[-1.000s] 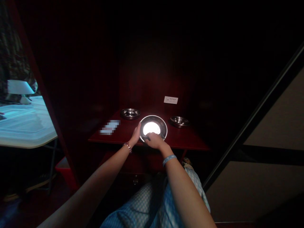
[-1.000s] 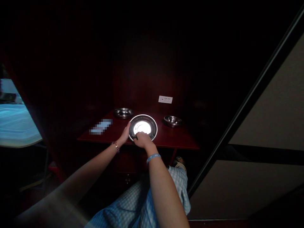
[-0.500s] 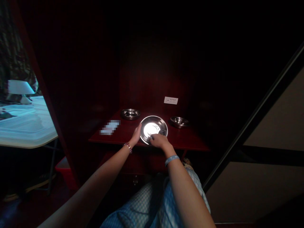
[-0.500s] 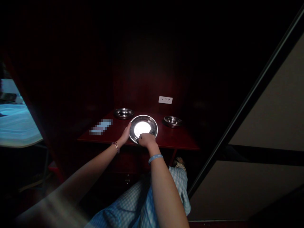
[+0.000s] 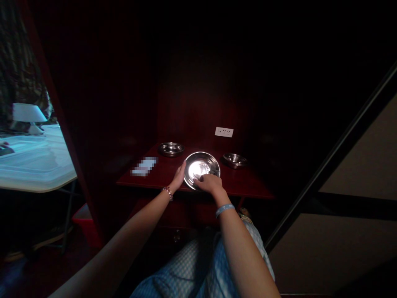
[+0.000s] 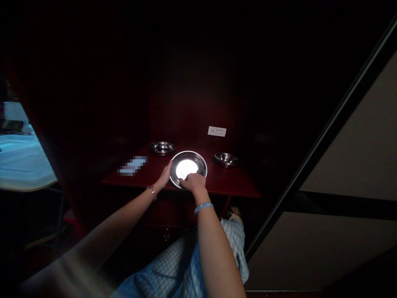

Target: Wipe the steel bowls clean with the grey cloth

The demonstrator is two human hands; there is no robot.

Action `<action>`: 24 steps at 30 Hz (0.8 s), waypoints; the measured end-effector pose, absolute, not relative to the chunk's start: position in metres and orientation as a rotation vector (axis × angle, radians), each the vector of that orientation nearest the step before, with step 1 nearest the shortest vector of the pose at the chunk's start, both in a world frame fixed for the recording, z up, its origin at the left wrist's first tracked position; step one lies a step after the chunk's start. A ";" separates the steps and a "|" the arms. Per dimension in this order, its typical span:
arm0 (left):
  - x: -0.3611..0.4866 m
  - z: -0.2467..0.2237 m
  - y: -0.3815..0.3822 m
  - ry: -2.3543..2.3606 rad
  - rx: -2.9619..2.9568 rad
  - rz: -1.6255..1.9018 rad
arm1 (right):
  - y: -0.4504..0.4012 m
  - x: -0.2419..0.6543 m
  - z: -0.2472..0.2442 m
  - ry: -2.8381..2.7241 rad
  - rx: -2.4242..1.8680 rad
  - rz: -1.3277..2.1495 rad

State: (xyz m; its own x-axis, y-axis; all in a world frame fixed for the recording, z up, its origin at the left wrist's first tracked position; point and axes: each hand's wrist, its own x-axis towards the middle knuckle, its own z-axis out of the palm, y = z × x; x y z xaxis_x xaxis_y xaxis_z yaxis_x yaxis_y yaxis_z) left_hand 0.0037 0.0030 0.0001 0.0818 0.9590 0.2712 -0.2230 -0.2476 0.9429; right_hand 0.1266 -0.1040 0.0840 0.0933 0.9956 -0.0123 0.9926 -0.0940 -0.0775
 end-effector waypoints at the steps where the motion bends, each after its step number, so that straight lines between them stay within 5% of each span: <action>1: 0.004 0.000 0.003 0.831 1.287 1.402 | -0.104 0.127 0.084 -2.102 -2.283 0.101; 24: 0.004 0.001 0.002 0.834 1.236 1.412 | -0.107 0.125 0.082 -2.239 -2.241 0.002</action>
